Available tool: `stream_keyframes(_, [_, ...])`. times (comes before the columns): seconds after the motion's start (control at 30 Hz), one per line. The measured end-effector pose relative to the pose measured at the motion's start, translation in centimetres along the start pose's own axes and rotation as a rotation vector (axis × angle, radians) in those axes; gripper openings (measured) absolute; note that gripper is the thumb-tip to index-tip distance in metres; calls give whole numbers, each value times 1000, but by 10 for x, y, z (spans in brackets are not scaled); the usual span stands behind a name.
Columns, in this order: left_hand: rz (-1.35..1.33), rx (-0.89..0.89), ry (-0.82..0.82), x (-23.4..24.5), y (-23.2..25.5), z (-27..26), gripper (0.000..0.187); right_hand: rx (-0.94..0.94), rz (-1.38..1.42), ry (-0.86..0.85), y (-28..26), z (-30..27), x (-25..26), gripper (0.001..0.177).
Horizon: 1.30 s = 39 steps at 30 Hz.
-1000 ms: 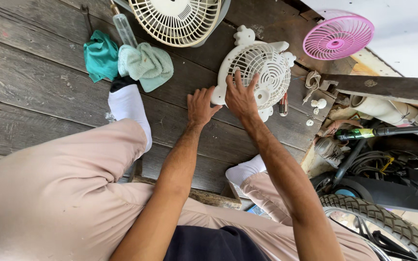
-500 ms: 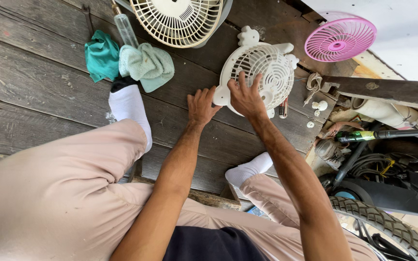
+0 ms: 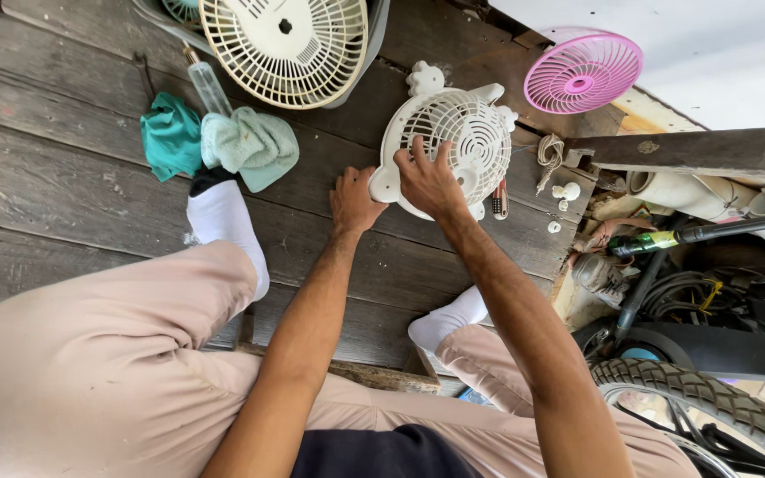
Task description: The person assembles a small white fan by attaching the front grille to the fan housing, securing it with a screwdriver, and then attaching the fan blade to the motor shaft. The person also handles the fan's power cord and plug.
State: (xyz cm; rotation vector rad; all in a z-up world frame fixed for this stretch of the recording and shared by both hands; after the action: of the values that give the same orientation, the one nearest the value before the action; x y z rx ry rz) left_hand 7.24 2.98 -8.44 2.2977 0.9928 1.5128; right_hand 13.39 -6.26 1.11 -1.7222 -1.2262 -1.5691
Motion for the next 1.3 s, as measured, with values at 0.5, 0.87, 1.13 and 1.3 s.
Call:
stream_keyframes(0.5, [-666, 217, -246, -8, 20, 50, 71, -78, 43, 143, 15, -14, 16, 27])
stream_keyframes(0.87, [-227, 311, -21, -4, 30, 53, 77, -294, 550, 489, 73, -62, 80, 26])
stream_keyframes(1.13, [-162, 322, 47, 3, -3, 43, 80, -1183, 1126, 783, 155, -181, -60, 18])
stream_keyframes(1.3, [-160, 309, 104, 10, -21, 41, 80, -1521, 1862, 497, 96, -181, -169, 30])
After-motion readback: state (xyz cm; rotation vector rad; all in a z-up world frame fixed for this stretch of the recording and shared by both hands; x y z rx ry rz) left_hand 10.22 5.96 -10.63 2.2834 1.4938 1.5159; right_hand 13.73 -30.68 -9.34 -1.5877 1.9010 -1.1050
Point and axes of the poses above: each hand's wrist, its own z-axis towards the middle knuckle, its own x-axis out of the back of the hand, y = z × x, the point moved 8 cm from there along z, towards the middle knuckle, and after that the axes turned 13 degrees about z, right-handed, at the moved point
